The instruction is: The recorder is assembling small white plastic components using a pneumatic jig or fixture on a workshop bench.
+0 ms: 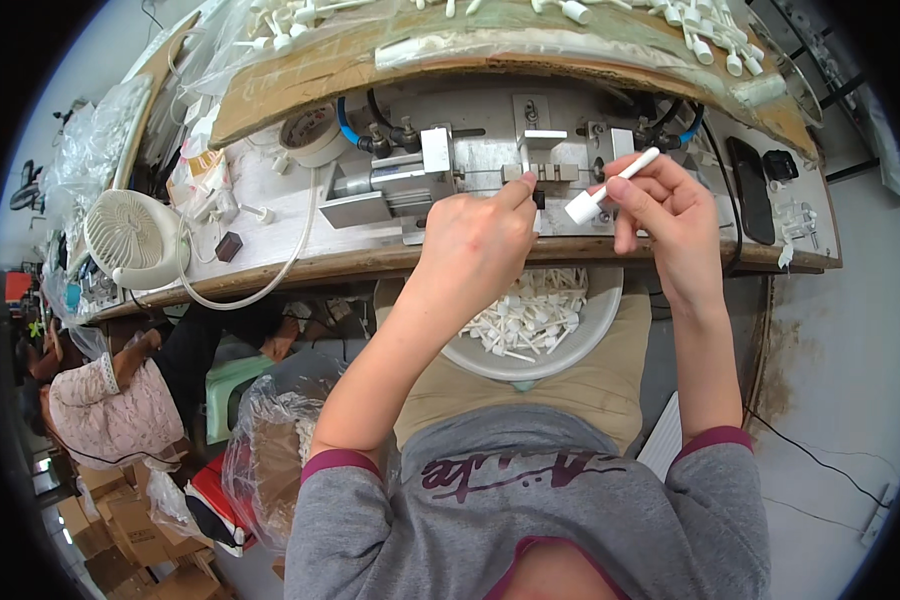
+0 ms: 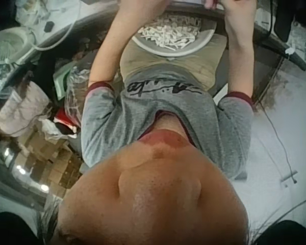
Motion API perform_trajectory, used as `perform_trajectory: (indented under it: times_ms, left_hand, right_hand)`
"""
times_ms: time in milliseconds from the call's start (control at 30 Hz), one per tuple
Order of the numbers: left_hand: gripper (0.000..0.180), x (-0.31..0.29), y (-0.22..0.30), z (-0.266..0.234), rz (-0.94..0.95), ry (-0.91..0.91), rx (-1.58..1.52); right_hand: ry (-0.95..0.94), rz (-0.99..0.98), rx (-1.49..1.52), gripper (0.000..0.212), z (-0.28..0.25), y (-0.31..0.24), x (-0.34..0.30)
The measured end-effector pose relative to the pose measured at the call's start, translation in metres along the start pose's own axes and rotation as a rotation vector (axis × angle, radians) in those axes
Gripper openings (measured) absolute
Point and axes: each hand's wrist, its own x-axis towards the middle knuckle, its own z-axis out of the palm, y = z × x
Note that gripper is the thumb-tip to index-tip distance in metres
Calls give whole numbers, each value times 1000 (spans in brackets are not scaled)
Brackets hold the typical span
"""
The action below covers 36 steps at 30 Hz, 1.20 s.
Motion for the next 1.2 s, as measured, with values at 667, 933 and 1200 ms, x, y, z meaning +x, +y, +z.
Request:
perform_trajectory:
  times_ms: [667,933,1200]
  left_hand:
    - [25,-10,12,7,-54,91,-13]
    - [22,-3,5,6,-71,-25,19]
    - [25,8,2,-131,151,118,-257]
  right_hand:
    - [291,-509,-1167,31,3,-35,173]
    - [9,-304,-950,26,19,-80,99]
    - [-86,-358,-493,24,-11,-52,61]
